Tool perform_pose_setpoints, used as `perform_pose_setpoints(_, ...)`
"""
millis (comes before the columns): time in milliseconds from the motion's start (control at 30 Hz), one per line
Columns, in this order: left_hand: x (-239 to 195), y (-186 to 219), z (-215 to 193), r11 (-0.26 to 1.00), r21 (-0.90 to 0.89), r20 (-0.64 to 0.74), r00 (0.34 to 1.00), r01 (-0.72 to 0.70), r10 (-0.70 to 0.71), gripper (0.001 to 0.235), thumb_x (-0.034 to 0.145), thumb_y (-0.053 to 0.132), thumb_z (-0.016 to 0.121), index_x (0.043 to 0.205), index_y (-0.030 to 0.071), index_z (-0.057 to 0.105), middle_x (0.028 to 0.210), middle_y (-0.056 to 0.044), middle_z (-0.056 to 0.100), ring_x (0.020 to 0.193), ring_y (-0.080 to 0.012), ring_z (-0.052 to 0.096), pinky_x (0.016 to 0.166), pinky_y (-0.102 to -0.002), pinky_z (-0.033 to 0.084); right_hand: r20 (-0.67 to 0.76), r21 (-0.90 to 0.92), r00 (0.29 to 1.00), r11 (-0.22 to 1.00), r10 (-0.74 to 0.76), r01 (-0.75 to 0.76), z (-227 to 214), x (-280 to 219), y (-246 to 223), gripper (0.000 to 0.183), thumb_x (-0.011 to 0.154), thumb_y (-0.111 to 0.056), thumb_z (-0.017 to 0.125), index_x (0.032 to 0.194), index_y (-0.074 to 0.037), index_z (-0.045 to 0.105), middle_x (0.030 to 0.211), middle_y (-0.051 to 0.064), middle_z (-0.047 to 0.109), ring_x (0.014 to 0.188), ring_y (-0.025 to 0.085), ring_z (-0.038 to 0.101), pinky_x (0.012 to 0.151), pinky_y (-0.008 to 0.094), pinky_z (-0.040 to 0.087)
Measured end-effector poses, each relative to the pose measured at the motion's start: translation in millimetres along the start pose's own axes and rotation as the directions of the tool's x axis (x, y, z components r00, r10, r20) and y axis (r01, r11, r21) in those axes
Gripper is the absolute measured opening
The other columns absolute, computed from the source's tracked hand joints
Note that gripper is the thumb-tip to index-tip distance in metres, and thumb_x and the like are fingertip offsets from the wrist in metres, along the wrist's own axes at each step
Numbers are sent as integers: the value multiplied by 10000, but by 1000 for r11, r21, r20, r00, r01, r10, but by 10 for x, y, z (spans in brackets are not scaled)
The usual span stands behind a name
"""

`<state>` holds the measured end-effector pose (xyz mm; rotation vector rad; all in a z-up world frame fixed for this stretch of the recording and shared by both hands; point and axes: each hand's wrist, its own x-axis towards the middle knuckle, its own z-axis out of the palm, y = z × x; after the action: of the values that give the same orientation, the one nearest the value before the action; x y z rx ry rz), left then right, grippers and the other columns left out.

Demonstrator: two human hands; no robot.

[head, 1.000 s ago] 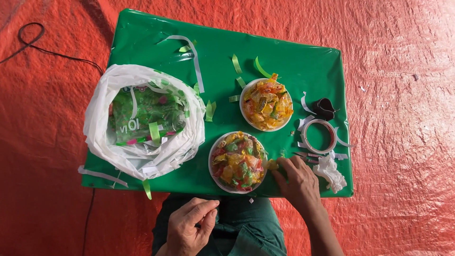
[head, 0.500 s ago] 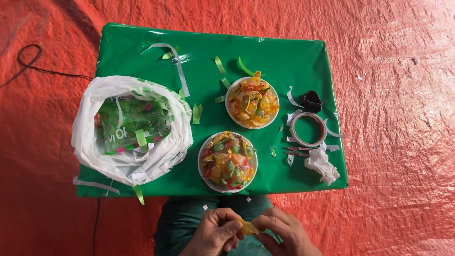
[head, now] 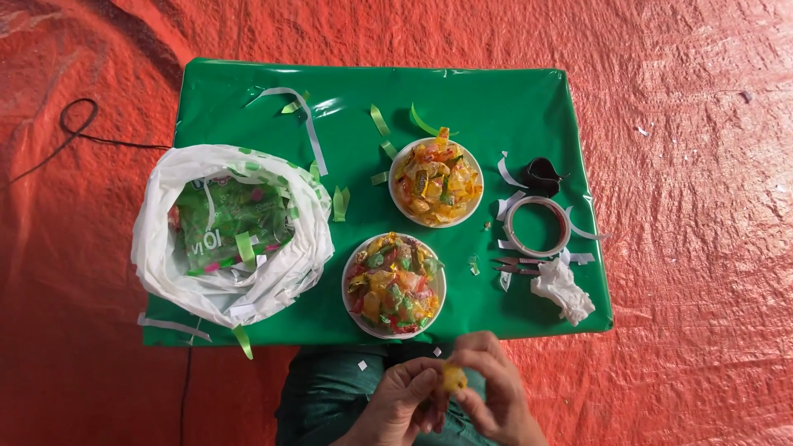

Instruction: The person arranges colorful candy wrappers and ribbons into two white bowls on a green table. They pick up wrappers from a plastic bag, place them into the bowls, and adjust the arrangement by hand.

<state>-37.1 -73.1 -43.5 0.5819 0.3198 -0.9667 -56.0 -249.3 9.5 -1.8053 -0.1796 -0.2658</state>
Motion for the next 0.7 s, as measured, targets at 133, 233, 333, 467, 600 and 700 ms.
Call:
perform_pose_setpoints(133, -107, 121, -30, 997, 40, -47, 997, 66, -64, 266, 969, 228, 691, 1103, 2, 656, 725, -152, 631, 432, -189, 472, 490, -333, 448, 27, -516, 998, 855, -53, 59, -240, 330, 248, 289, 958, -353, 614, 1118, -119, 671, 1039, 118, 628, 910, 257, 626, 690, 382, 512)
perform_pose_setpoints(233, -171, 179, -97, 992, 73, -42, 994, 101, -98, 157, 993, 174, 670, 1052, 31, 648, 775, -124, 633, 465, -181, 488, 532, -317, 450, 135, -652, 991, 752, -14, 99, -301, 661, 305, 256, 929, -243, 728, 1160, -145, 676, 1061, 89, 618, 898, 258, 607, 729, 400, 494)
perform_pose_setpoints(333, -191, 174, -179, 992, 67, -51, 994, 102, -99, 120, 990, 152, 675, 1028, 41, 650, 780, -126, 623, 479, -185, 499, 537, -303, 438, 206, -695, 978, 698, -35, 172, -301, 826, 375, 287, 934, -244, 743, 1182, -119, 667, 1051, 103, 609, 886, 262, 606, 712, 406, 498)
perform_pose_setpoints(467, -166, 127, -268, 998, 14, -57, 996, 65, -64, 82, 999, 103, 663, 1024, 25, 668, 762, -136, 624, 469, -184, 484, 513, -307, 427, 247, -705, 968, 679, -39, 207, -307, 890, 451, 323, 932, -252, 751, 1203, -101, 661, 1067, 123, 614, 906, 281, 615, 713, 417, 513)
perform_pose_setpoints(600, -162, 167, -237, 996, 1, -70, 993, 91, -91, 87, 999, 100, 659, 1017, 15, 660, 756, -135, 620, 468, -183, 471, 510, -308, 412, 283, -713, 959, 667, -11, 218, -290, 930, 427, 315, 930, -254, 754, 1194, -110, 658, 1076, 117, 620, 898, 272, 619, 674, 398, 494)
perform_pose_setpoints(700, -151, 166, -254, 997, 14, -47, 996, 75, -74, 87, 1016, 109, 644, 1022, 24, 662, 766, -132, 631, 466, -177, 485, 509, -306, 434, 313, -709, 948, 651, -53, 270, -268, 964, 387, 299, 957, -260, 725, 1203, -106, 656, 1055, 104, 613, 870, 258, 618, 648, 384, 481)
